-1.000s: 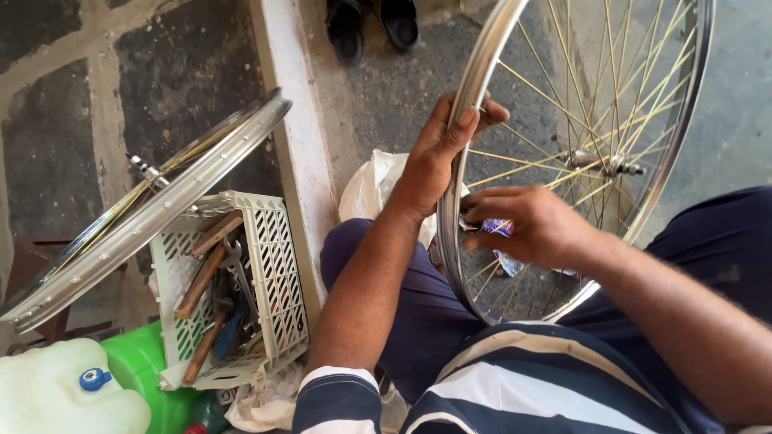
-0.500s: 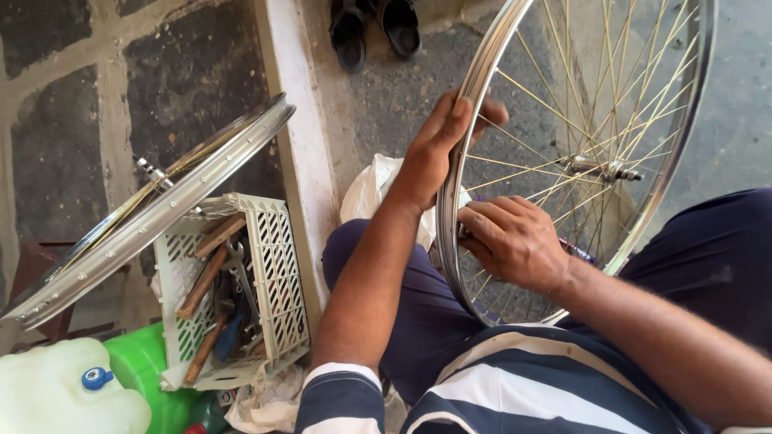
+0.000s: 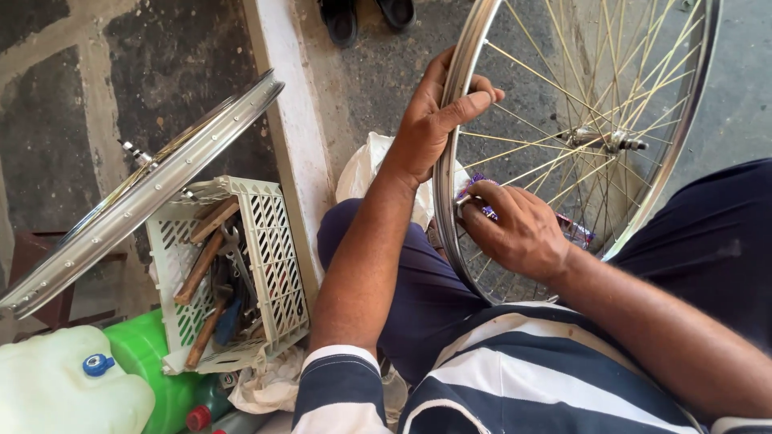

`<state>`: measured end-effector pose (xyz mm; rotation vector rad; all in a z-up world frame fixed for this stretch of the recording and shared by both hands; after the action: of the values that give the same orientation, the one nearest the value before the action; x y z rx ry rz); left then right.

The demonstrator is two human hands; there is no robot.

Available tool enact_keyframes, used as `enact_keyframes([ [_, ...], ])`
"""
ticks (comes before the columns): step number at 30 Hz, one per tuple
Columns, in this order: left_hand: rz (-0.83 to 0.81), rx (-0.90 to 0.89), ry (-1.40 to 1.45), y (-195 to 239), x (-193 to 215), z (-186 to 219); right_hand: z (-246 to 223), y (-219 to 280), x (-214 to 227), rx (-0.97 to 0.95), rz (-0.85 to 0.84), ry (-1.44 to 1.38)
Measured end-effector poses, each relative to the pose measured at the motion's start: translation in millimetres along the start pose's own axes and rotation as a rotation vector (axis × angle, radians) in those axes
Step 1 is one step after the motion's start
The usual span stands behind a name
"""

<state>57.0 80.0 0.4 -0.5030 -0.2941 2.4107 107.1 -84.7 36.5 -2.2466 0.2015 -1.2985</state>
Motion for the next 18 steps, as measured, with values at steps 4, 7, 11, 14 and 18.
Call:
enact_keyframes([
  [4, 0.012, 0.013, -0.016, 3, -1, 3, -10, 1, 1, -0.009, -0.086, 0.086],
  [7, 0.013, 0.005, -0.001, -1, -3, 3, -19, 5, -1, -0.011, -0.146, 0.143],
  [11, 0.023, 0.018, 0.026, -4, 2, -4, -14, 7, 2, 0.049, -0.134, -0.086],
  [14, 0.068, 0.062, 0.029, 1, 10, -9, -27, 22, -2, 0.063, -0.196, -0.108],
  [18, 0.115, 0.076, 0.054, 7, 21, -16, -25, 37, 12, 0.104, -0.131, -0.156],
])
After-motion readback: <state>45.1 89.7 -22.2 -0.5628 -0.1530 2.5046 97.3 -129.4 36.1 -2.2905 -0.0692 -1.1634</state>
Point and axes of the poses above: each hand's wrist, its own y-axis away from the middle knuckle, its own x-axis out of the back of the hand, z = x × y, the point moved 8 cm from there along -y, towards the middle knuckle, and after that the axes turned 14 degrees about -x, right-handed, at the moved point
